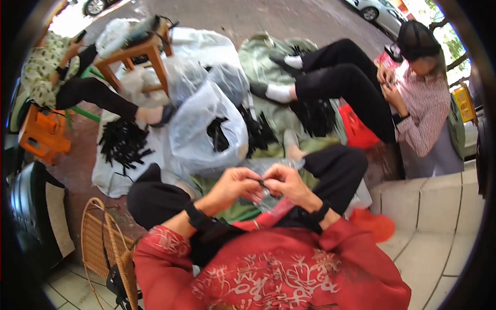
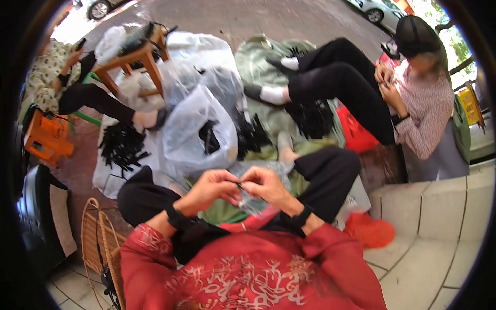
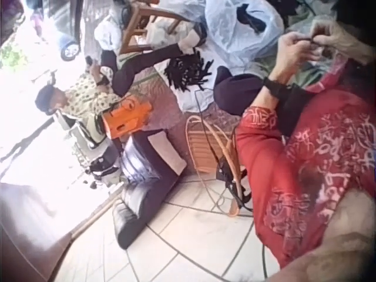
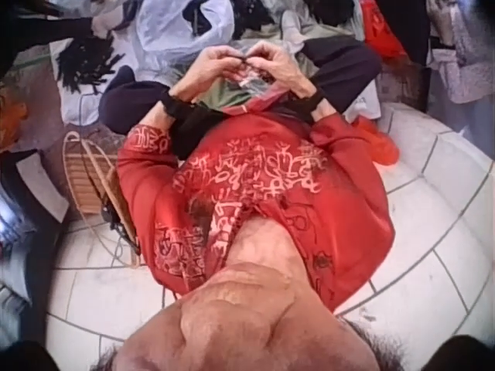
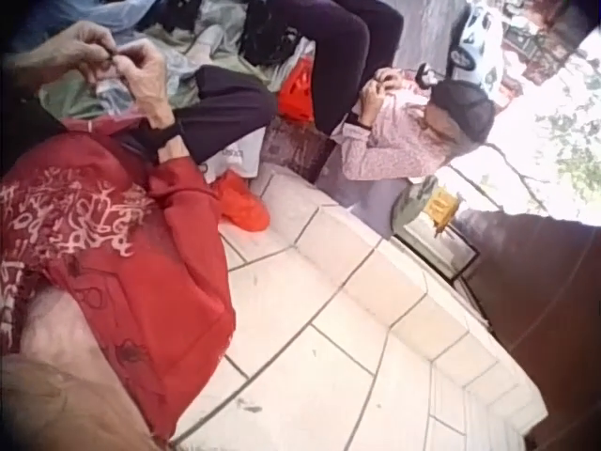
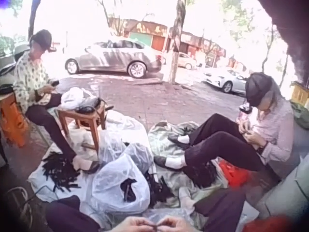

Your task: Sorting and assembling black plastic/nylon straps in an outdoor workspace.

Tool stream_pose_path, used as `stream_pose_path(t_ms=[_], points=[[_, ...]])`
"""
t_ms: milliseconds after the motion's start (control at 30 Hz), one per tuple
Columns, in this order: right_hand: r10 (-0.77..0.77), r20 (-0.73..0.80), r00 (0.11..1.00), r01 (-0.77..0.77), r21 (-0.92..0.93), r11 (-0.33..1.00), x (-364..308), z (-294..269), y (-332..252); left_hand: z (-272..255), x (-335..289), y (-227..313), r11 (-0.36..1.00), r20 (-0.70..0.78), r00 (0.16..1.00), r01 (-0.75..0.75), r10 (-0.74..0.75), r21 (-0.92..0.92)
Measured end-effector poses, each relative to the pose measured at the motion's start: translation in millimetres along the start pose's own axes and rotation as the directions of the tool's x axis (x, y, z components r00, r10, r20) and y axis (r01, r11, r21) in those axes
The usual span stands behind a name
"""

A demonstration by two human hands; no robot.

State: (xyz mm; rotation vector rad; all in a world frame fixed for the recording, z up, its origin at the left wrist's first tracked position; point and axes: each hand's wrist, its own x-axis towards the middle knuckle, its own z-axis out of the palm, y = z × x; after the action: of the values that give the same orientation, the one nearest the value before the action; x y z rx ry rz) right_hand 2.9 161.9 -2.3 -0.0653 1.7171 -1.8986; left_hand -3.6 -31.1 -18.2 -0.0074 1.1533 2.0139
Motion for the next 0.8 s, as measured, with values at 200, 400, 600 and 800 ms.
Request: stream_pose_path(t_ms=[200, 400, 600, 800], points=[[-0.619, 0.206, 0.758, 0.477, -0.822, 0.310, -5, 6, -11, 1, 5, -13, 0.999, -0.090, 0.995, 0.033, -0.035, -0.022], [-0.576, 0.229, 0.785, 0.481, -0.811, 0.334, -8, 8, 0, 4, 0, -15, 0.997, -0.103, 0.993, 0.061, -0.066, -0.054], [-0.518, 0.102, 0.849, 0.451, -0.649, 0.613, -19, 9, -13, 6, -10, -5, 0.970, 0.073, 0.986, 0.158, -0.147, -0.185], [-0.563, 0.137, 0.815, 0.514, -0.618, 0.594, -20, 13, -26, 8, -20, 6, 0.973, 0.174, 0.982, 0.111, -0.076, -0.202]])
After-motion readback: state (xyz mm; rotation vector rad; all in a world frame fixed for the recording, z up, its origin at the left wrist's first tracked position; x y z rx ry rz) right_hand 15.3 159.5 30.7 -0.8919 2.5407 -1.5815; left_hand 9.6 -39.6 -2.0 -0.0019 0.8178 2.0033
